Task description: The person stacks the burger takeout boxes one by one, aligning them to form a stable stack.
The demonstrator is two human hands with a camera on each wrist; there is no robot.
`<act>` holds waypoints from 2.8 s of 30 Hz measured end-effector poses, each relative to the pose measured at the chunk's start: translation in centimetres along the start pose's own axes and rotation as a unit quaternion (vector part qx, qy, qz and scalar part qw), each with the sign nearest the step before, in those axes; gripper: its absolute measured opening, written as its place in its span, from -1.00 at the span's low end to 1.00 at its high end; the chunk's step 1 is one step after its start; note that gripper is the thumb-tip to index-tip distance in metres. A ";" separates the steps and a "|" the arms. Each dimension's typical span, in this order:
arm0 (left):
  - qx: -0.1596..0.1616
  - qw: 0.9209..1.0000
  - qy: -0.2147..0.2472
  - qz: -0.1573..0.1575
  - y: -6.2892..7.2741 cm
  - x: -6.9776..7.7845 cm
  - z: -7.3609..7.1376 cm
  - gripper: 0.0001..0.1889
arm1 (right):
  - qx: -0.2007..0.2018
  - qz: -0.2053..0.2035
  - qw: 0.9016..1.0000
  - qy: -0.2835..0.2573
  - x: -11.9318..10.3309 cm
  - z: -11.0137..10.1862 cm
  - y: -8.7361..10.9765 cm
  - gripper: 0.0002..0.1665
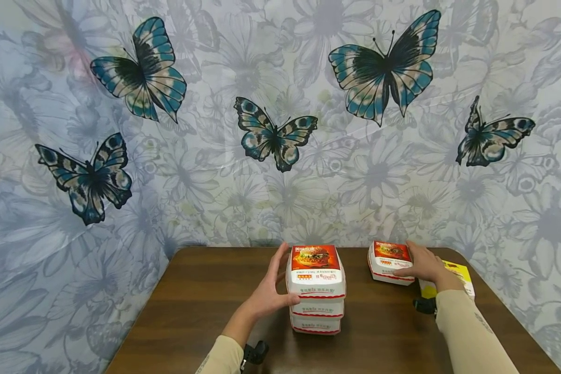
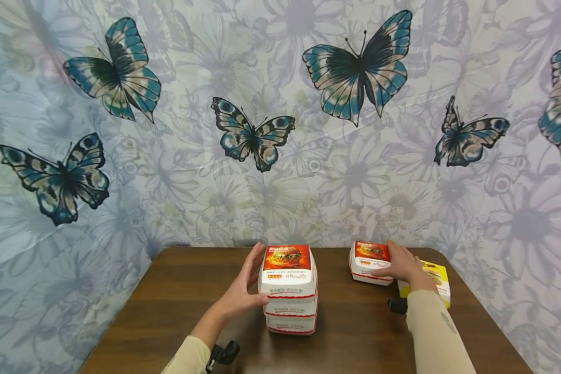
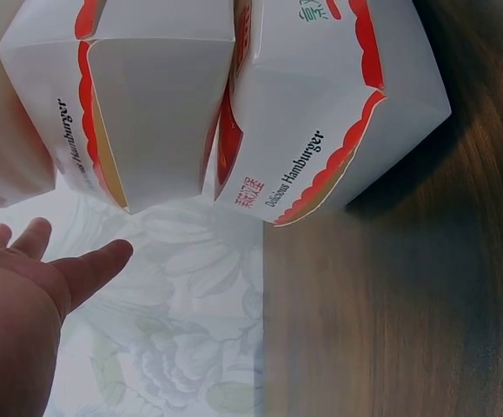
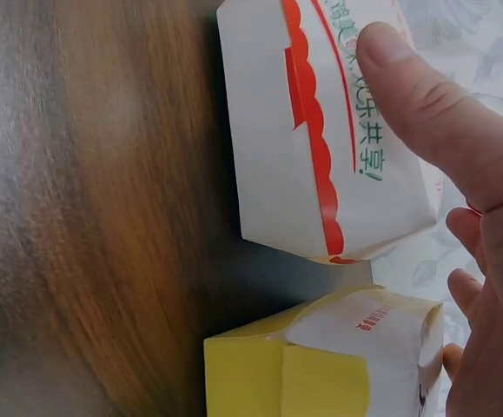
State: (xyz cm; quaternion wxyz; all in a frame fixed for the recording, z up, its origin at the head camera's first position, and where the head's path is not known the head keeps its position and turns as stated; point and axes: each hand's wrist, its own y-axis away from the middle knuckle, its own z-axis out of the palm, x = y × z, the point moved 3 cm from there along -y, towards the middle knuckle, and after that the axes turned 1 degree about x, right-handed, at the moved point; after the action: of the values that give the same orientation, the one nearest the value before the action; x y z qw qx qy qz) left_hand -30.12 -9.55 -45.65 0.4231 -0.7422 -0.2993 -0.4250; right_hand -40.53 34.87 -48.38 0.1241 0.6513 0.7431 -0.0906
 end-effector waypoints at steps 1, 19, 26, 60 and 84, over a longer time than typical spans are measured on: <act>-0.001 1.000 0.000 -0.001 0.0 0.0 0.1 0.22 | -0.003 0.002 1.000 0.002 0.0 0.0 0.1 0.50; -0.002 1.000 -0.001 -0.008 0.2 0.3 0.1 0.21 | -0.017 0.014 1.000 -0.001 -0.2 -0.1 0.3 0.49; -0.008 1.000 -0.009 -0.005 0.1 0.3 -0.1 0.21 | 0.007 0.009 1.000 0.010 -0.5 -0.2 0.7 0.45; -0.025 1.000 -0.015 0.005 0.2 0.1 0.4 0.17 | 0.085 -0.032 0.995 -0.040 -2.7 1.1 1.4 0.32; -0.007 1.000 -0.016 0.001 0.2 0.5 0.2 0.08 | 0.126 -0.079 0.971 -0.187 -8.9 -6.5 5.5 0.20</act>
State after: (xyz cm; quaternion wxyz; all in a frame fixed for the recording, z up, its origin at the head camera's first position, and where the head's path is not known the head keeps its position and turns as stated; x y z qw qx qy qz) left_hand -29.60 -9.44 -45.34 0.4132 -0.7524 -0.3021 -0.4147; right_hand -34.48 29.08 -39.34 0.1697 0.5726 0.7384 -0.3133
